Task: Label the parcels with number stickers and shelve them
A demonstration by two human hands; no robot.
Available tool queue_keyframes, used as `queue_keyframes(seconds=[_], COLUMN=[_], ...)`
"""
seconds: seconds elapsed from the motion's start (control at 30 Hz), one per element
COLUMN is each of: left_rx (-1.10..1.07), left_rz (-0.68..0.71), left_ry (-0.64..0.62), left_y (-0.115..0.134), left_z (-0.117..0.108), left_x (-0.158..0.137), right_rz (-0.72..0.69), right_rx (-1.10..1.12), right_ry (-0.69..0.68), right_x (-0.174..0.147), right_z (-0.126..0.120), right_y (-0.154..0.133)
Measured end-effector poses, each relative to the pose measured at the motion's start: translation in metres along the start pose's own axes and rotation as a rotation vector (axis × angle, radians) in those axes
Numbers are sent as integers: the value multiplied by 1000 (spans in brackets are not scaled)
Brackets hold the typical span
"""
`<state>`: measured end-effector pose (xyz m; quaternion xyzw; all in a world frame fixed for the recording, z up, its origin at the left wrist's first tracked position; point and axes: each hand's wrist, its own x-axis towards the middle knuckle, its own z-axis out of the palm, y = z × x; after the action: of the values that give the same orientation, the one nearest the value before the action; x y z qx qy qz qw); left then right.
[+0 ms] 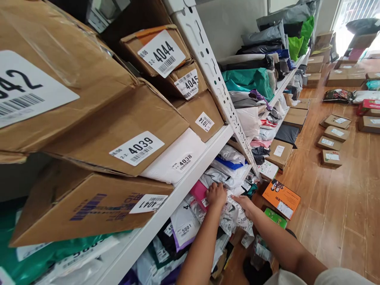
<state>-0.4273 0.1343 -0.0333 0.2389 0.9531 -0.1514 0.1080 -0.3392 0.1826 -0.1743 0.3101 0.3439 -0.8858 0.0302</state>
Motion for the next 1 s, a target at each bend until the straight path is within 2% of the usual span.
queue_keyframes(seconds=[0.17,0.37,0.53,0.57,0.63,0.73,0.8,0.9,1.0], left_rx=[-5,-37,-112,-134,-192,-286,-336,-394,-428], left_rz=[21,18,5,31,170,437,522,523,411], left_ry=[-25,-28,62,89,99,-5,-93,-181,-179], left_y=[-5,-7,-4,-3,-3,-9,-16,-26,-27], left_z=[3,7,7,6,3,0,0,2,4], left_x=[6,14,8,7,7,14,22,32,36], right_rz=[29,-46,-62,-74,-105,-150,-180,-228,-255], right_rx=[7,4,-27,-38,-65,-123,-167,-233,-325], right_ry=[-47,3,-171,-203,-245,-276,-274,-230,-132], right_x=[-5,-17,-38,-39,-38,-23,-8,19,42], right_z=[-15,-32,-48,-52,-55,-51,-41,-23,-8], right_y=[0,0,-17,-23,-35,-50,-57,-60,-59])
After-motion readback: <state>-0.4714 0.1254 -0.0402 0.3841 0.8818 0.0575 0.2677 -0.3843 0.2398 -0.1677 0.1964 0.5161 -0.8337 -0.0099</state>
